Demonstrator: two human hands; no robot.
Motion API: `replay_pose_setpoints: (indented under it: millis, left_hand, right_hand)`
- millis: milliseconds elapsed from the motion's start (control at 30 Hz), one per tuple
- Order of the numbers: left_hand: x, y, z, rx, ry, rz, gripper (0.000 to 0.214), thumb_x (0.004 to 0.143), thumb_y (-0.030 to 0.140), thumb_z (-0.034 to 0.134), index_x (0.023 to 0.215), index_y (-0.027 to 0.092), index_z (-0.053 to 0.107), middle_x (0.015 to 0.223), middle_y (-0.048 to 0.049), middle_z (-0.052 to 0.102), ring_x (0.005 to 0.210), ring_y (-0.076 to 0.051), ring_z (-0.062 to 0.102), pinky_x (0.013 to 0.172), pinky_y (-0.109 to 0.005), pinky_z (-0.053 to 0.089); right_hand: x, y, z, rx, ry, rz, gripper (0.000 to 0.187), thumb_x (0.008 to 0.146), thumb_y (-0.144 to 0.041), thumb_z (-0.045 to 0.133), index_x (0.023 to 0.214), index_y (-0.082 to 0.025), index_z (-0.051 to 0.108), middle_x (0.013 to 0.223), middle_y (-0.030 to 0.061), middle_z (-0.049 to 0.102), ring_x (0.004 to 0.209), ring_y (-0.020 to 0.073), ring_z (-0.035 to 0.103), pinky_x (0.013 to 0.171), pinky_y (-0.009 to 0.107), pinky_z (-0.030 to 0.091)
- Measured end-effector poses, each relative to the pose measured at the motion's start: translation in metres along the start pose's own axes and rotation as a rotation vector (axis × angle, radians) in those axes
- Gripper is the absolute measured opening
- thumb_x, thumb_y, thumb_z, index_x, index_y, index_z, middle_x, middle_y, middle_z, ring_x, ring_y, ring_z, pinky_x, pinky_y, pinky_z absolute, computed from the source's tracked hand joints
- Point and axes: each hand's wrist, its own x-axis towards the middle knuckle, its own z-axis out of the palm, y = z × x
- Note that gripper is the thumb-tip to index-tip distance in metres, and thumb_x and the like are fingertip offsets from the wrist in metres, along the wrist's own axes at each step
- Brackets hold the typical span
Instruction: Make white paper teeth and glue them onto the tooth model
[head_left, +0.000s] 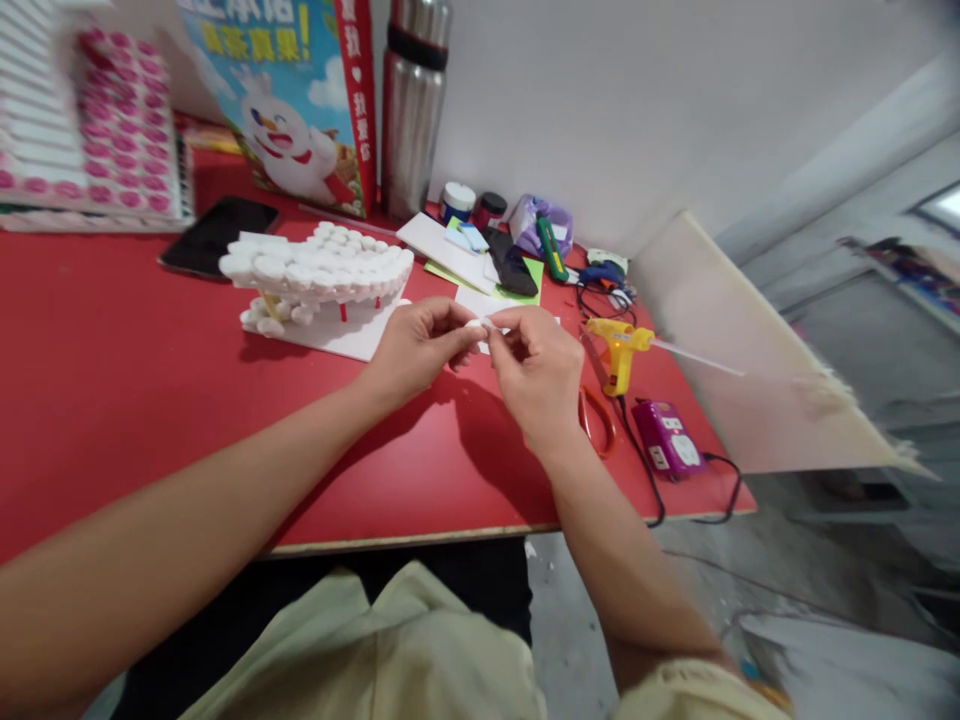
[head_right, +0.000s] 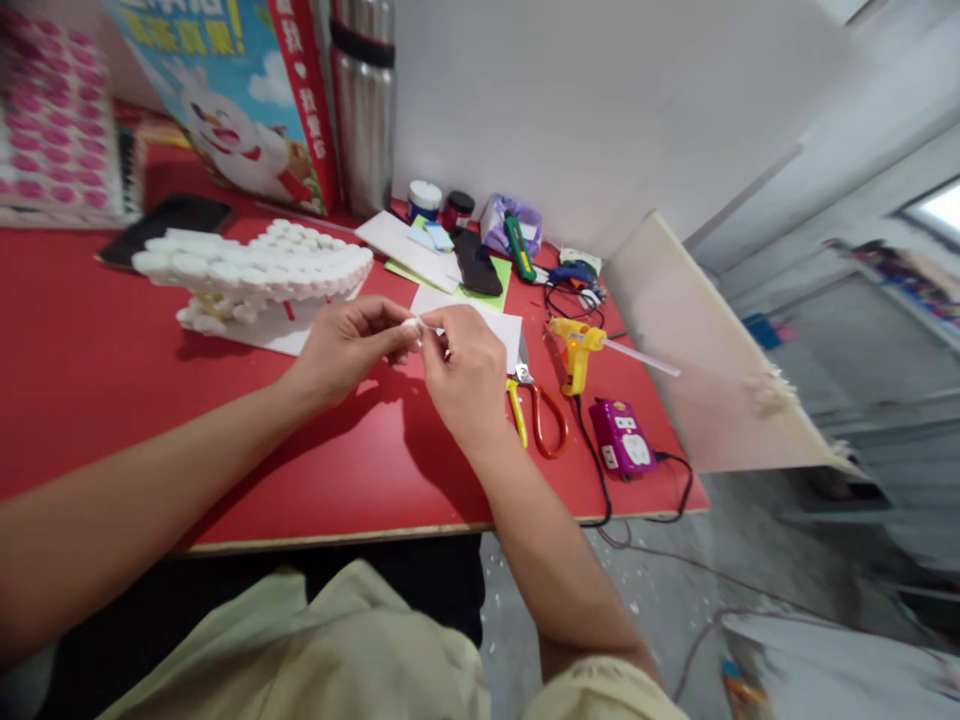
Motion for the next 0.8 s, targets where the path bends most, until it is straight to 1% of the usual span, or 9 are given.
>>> replay_pose_setpoints:
  millis: [167,267,400,500,567,667,733,800]
  left_hand:
    - [-0.006,0.003,0.004,0.092,0.030,0.139,0.030,0.084,0.045,0.081,0.086,0.016,0.070,0.069,-0.0012,0.068,0.058,-0.012,0.059,0.056,-0.024,0.047]
    - [-0.009,0.004,0.006,0.105,0.044,0.173,0.028,0.086,0.043,0.079,0.086,0.017,0.070,0.071,-0.0010,0.068,0.061,-0.012,0.059,0.059,-0.025,0.046]
    - [-0.009,-0.001,0.007,0.074,0.073,0.120,0.029,0.084,0.044,0.080,0.082,0.017,0.067,0.068,0.0005,0.066,0.060,-0.012,0.057,0.058,-0.024,0.045]
    - [-0.004,-0.007,0.005,0.003,0.078,0.068,0.031,0.078,0.042,0.084,0.080,0.017,0.066,0.068,0.0010,0.066,0.058,-0.010,0.057,0.056,-0.024,0.045]
    - [-0.001,-0.011,0.003,-0.038,0.063,0.022,0.031,0.074,0.038,0.087,0.081,0.017,0.065,0.066,0.0020,0.065,0.056,-0.010,0.057,0.055,-0.023,0.045]
    - [0.003,-0.011,0.000,-0.068,0.026,-0.034,0.036,0.069,0.032,0.089,0.093,0.017,0.068,0.065,0.0040,0.064,0.053,-0.010,0.059,0.052,-0.023,0.046]
    - [0.004,-0.009,-0.002,-0.056,0.002,-0.026,0.040,0.066,0.030,0.090,0.098,0.016,0.071,0.065,0.0041,0.064,0.052,-0.011,0.059,0.052,-0.024,0.047]
    - [0.004,-0.008,-0.002,-0.011,-0.008,0.005,0.035,0.066,0.031,0.091,0.091,0.015,0.073,0.066,0.0025,0.066,0.054,-0.011,0.059,0.054,-0.024,0.048]
  right_hand:
    - [0.000,-0.006,-0.011,0.088,-0.045,0.084,0.007,0.095,-0.020,0.066,0.090,-0.022,0.070,0.086,0.0013,0.072,0.074,0.0150,0.065,0.067,0.030,0.054]
    - [-0.004,-0.005,-0.009,0.132,-0.012,0.067,0.007,0.095,-0.020,0.066,0.092,-0.023,0.071,0.091,0.0023,0.073,0.073,0.0147,0.066,0.067,0.031,0.055]
    - [-0.009,0.000,0.001,0.143,0.052,-0.040,0.011,0.096,-0.019,0.064,0.090,-0.022,0.072,0.094,0.0050,0.076,0.081,0.0172,0.069,0.072,0.034,0.057]
    - [-0.009,0.007,0.006,0.161,0.037,-0.090,0.015,0.097,-0.016,0.061,0.091,-0.022,0.074,0.095,0.0058,0.077,0.086,0.0186,0.072,0.073,0.034,0.058]
    - [-0.008,0.012,0.007,0.178,0.005,-0.068,0.016,0.097,-0.016,0.061,0.092,-0.023,0.074,0.097,0.0058,0.077,0.089,0.0188,0.072,0.073,0.034,0.058]
    - [-0.008,0.019,0.007,0.212,-0.027,-0.022,0.015,0.097,-0.017,0.062,0.093,-0.023,0.074,0.100,0.0058,0.077,0.089,0.0183,0.073,0.072,0.032,0.058]
    - [-0.010,0.022,0.007,0.265,-0.027,-0.019,0.013,0.097,-0.017,0.063,0.092,-0.023,0.075,0.099,0.0053,0.077,0.084,0.0169,0.072,0.070,0.031,0.058]
    - [-0.011,0.024,0.007,0.332,-0.037,-0.003,0.012,0.098,-0.020,0.065,0.091,-0.023,0.075,0.098,0.0043,0.076,0.074,0.0141,0.070,0.065,0.030,0.058]
